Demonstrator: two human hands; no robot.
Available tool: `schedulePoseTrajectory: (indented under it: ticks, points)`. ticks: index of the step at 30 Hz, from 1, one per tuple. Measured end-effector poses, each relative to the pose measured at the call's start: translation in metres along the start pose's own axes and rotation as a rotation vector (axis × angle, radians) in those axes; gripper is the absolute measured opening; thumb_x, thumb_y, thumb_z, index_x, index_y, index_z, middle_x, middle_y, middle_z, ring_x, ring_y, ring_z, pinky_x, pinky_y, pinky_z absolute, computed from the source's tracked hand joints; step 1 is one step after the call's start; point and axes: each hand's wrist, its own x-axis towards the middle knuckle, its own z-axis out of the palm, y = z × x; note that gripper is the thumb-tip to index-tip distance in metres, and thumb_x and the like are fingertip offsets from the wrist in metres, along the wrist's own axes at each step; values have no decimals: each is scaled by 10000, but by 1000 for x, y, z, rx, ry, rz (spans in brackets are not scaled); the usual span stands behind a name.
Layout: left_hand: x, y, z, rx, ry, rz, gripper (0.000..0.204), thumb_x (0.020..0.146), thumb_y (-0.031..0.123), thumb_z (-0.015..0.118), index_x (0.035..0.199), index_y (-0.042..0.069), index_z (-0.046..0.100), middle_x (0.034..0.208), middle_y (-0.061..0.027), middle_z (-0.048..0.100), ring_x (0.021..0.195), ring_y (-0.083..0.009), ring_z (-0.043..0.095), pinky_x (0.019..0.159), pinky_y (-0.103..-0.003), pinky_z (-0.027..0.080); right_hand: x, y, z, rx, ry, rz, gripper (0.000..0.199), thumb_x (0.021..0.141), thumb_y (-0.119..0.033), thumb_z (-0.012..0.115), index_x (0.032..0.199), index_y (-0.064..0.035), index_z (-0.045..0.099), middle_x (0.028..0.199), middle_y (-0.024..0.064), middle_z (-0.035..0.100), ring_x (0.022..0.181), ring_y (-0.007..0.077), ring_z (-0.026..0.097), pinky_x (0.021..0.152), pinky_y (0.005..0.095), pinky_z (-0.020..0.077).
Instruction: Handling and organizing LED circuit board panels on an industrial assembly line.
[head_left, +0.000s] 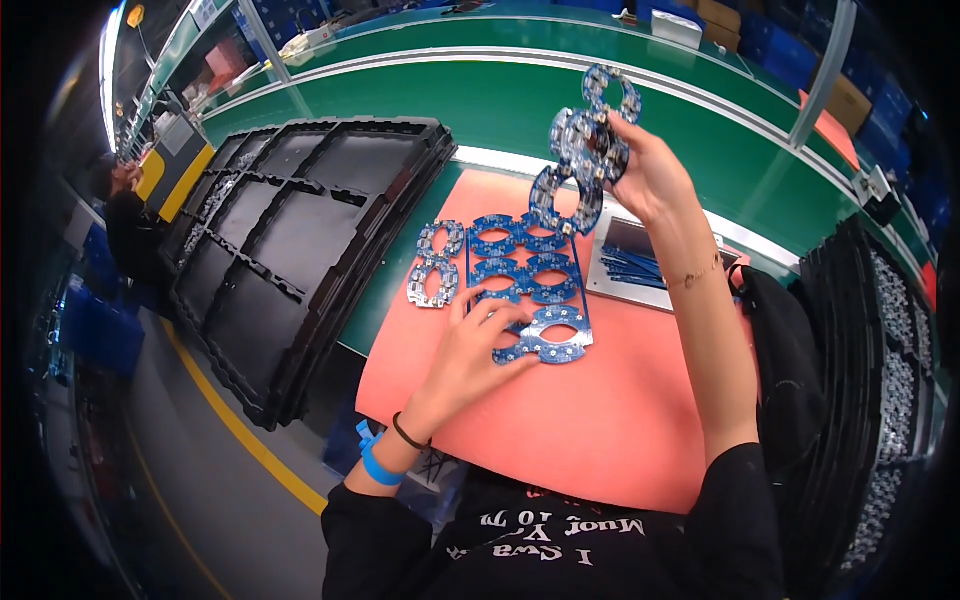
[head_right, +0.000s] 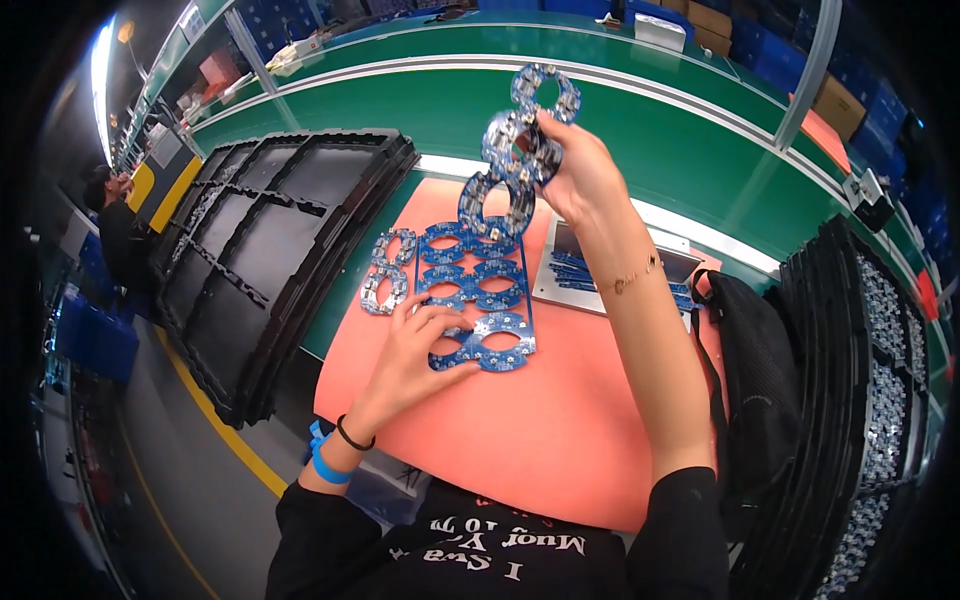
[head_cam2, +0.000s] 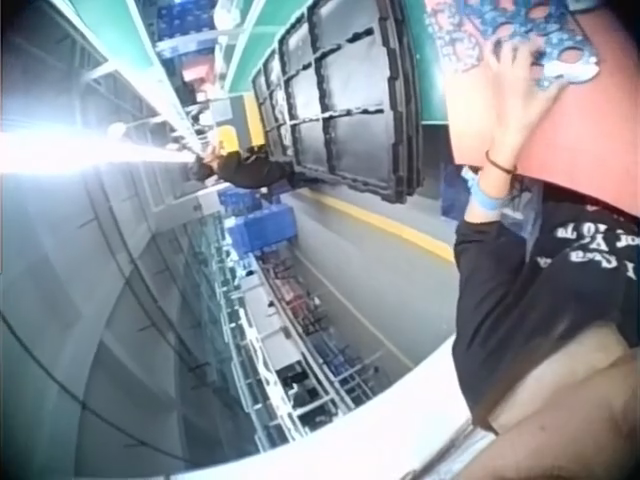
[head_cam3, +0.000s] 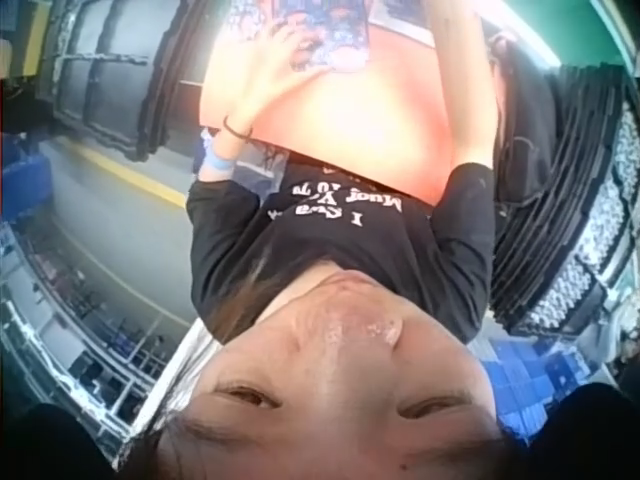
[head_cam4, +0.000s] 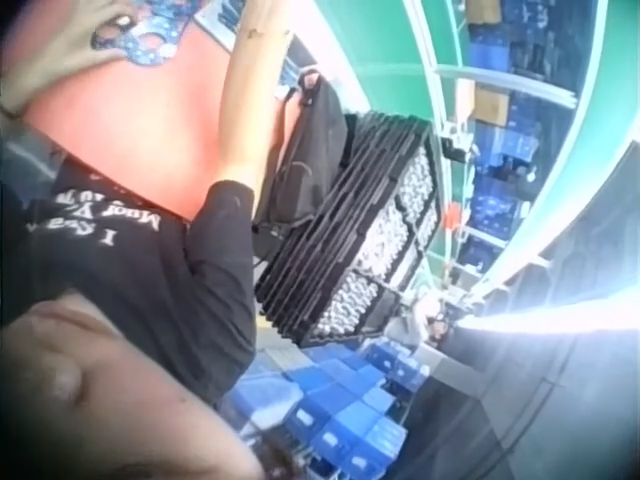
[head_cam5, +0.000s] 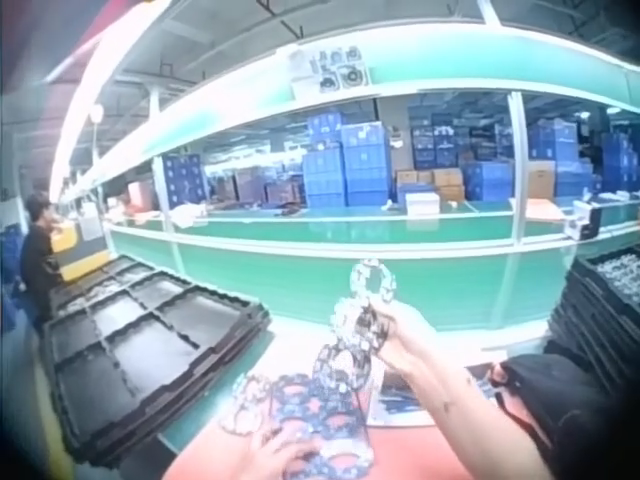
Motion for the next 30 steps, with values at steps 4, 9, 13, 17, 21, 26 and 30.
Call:
schedulePoseTrajectory:
  ticks: [4,9,13,17,21,26,30]
  points:
    - [-9,10,-11,-203,16,-40,414,561,170,772,917,77,580,987,-55,538,988,-286,464,877,-375,372,20,2,22,-56,56,-41,138,874,-111,505,944,6,528,852,96,558,756,185,554,678,368,496]
    - [-33,29,-30,-272,-182,2,357,577,175,766,869,71,589,953,-77,504,989,-269,466,862,-387,386,47,38,23,-280,91,29,122,863,-122,521,923,-18,544,826,64,574,731,149,571,635,325,515]
    - [-58,43,-37,-297,-301,-37,367,594,188,769,897,79,593,992,-80,481,1029,-277,431,868,-386,390,59,93,3,-289,82,174,115,875,-67,472,910,17,543,800,96,579,693,171,591,564,327,526]
    - [-90,60,-43,-380,-355,-136,328,614,158,774,892,77,620,1019,-82,470,1072,-285,388,799,-354,483,61,134,0,-447,95,248,109,859,-110,525,879,-10,564,749,50,575,626,120,553,521,269,487]
    - [-93,59,-38,-275,-380,-113,413,615,187,766,983,106,594,1040,-75,465,1084,-297,365,833,-372,437,69,131,-23,-842,85,106,206,818,-197,598,840,8,597,727,31,587,592,98,514,520,250,415]
    - [-94,64,-39,-127,-369,-94,488,573,130,773,1019,110,576,1019,-66,461,1039,-271,355,764,-319,497,36,87,-4,-1415,156,-105,254,715,-144,588,906,21,601,775,216,622,694,277,638,631,371,491]
    - [-93,62,-38,-304,-340,-156,457,568,83,749,989,101,574,1013,-62,458,1030,-269,350,728,-279,509,8,69,-2,-1308,191,33,533,758,26,482,1227,31,229,726,194,588,537,217,620,410,297,476]
